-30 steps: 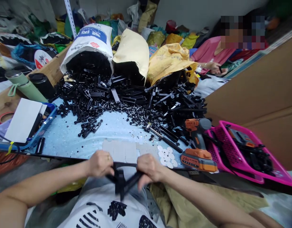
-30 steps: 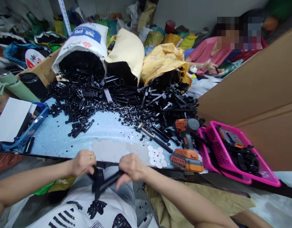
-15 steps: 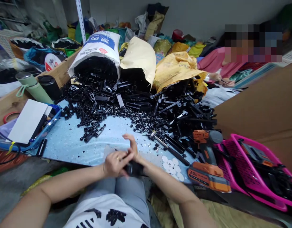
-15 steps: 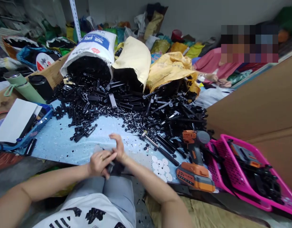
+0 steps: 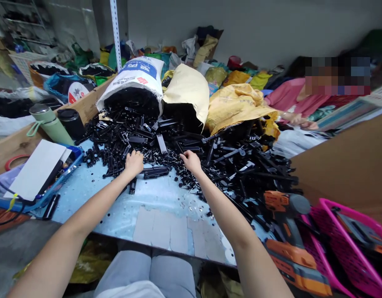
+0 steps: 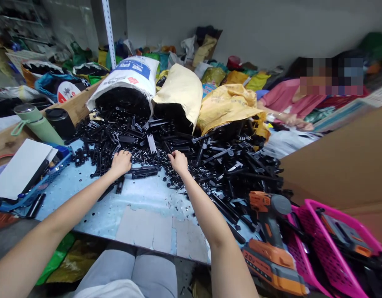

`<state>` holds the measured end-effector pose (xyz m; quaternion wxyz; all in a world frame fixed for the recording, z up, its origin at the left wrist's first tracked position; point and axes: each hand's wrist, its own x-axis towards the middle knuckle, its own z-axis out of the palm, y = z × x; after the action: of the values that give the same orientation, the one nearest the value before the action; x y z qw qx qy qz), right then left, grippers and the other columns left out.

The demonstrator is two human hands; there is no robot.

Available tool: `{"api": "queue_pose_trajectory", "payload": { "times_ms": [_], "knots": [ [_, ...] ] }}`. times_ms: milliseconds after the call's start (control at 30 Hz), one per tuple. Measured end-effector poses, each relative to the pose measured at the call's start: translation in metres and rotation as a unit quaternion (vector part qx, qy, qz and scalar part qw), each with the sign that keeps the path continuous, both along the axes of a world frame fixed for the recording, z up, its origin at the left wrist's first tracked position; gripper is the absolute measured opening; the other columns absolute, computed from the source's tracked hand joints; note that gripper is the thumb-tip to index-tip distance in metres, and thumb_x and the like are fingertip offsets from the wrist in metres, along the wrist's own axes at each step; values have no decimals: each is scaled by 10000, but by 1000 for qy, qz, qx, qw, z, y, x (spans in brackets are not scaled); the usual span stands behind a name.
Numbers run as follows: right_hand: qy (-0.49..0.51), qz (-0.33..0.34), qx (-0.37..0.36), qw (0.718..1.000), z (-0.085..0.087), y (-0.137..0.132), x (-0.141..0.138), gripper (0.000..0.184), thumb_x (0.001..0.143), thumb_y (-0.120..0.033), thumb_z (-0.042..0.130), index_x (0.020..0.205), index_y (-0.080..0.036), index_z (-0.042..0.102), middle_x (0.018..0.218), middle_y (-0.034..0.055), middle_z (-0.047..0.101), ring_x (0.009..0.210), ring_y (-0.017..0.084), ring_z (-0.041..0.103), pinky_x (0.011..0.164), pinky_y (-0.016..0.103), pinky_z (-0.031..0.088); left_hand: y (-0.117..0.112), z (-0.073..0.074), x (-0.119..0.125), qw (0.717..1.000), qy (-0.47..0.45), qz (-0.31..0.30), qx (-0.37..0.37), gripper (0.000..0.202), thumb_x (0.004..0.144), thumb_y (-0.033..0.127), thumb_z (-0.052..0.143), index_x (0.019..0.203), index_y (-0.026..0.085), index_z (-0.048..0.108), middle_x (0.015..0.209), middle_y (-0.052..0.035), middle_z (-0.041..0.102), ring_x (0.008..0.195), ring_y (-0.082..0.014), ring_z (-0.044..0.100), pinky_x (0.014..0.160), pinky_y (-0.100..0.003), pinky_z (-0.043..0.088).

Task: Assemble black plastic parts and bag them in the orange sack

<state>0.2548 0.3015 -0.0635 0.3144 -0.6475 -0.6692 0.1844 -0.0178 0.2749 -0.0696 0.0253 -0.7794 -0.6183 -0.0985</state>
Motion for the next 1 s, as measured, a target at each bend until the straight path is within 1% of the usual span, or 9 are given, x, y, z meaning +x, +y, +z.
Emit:
{"api": "queue_pose_trajectory", "payload": {
  "times_ms": [133, 233, 300, 400, 500, 633, 733, 867, 1000],
  "knots": [
    [223, 20, -74, 972, -1, -49, -3, 412, 780, -558, 528, 936, -178, 558, 781, 24, 616, 695, 160, 579, 644, 308, 478, 25, -6, -12, 995, 9, 68, -68, 266, 766, 137, 521, 1008, 70, 608, 1120, -205, 564, 1084, -339, 468, 928, -523, 311],
    [419, 89, -140, 892, -6, -90, -16, 543, 685, -434, 681, 1152, -237, 483, 905, 10, 615, 763, 154, 611, 709, 330, 509, 24, -6, -12, 998, -29, 53, -26, 244, 829, 167, 472, 1027, 86, 589, 1055, -178, 597, 1049, -306, 506, 944, -494, 318],
    [452, 124, -155, 869, -10, -115, -25, 531, 649, -331, 717, 1127, -230, 511, 958, 15, 603, 828, 157, 608, 782, 345, 501, 10, 0, -10, 995, -91, 6, 33, 267, 879, 236, 438, 1078, 108, 562, 1047, -155, 600, 1044, -284, 520, 940, -443, 353],
    [325, 159, -114, 925, -15, -149, -34, 416, 676, -243, 681, 1067, -197, 549, 1006, 37, 599, 897, 172, 582, 839, 358, 477, -37, 16, -8, 976, -169, -97, 92, 301, 922, 306, 389, 1126, 138, 533, 1040, -128, 579, 995, -251, 545, 873, -376, 428],
    [69, 154, -25, 985, -18, -187, -38, 407, 725, -135, 601, 1125, -188, 544, 1067, 82, 578, 983, 217, 534, 887, 412, 444, -98, 31, -11, 968, -156, -181, 77, 271, 920, 273, 390, 1109, 152, 543, 993, -112, 545, 911, -233, 561, 806, -360, 468],
    [-137, 169, 33, 975, -29, -241, -44, 383, 823, -167, 534, 1205, -183, 524, 1128, 141, 546, 1040, 267, 493, 875, 446, 447, -162, 29, -20, 960, -142, -238, 44, 249, 884, 183, 432, 1120, 177, 513, 974, -93, 550, 912, -230, 567, 798, -362, 482],
    [-159, 216, 38, 962, -39, -263, -52, 399, 865, -309, 535, 1249, -205, 508, 1178, 133, 539, 1066, 269, 491, 894, 433, 439, -183, 7, -18, 960, -122, -253, -2, 236, 833, 133, 489, 1063, 179, 519, 928, -79, 562, 881, -229, 566, 761, -358, 491],
    [-175, 181, 21, 968, -48, -244, -51, 459, 888, -389, 507, 1320, -238, 466, 1233, 133, 527, 1106, 274, 483, 924, 442, 400, -189, -22, -6, 952, -123, -273, -60, 136, 747, 78, 545, 828, 183, 517, 938, -79, 568, 902, -232, 552, 768, -357, 477],
    [-81, 94, -18, 992, -43, -211, -37, 431, 915, -377, 454, 1309, -203, 480, 1118, 131, 575, 1014, 243, 536, 890, 412, 419, -190, -20, 7, 948, -235, -189, -102, 58, 810, 158, 511, 793, 193, 469, 816, -34, 569, 771, -185, 562, 684, -304, 453]
  ]
}}
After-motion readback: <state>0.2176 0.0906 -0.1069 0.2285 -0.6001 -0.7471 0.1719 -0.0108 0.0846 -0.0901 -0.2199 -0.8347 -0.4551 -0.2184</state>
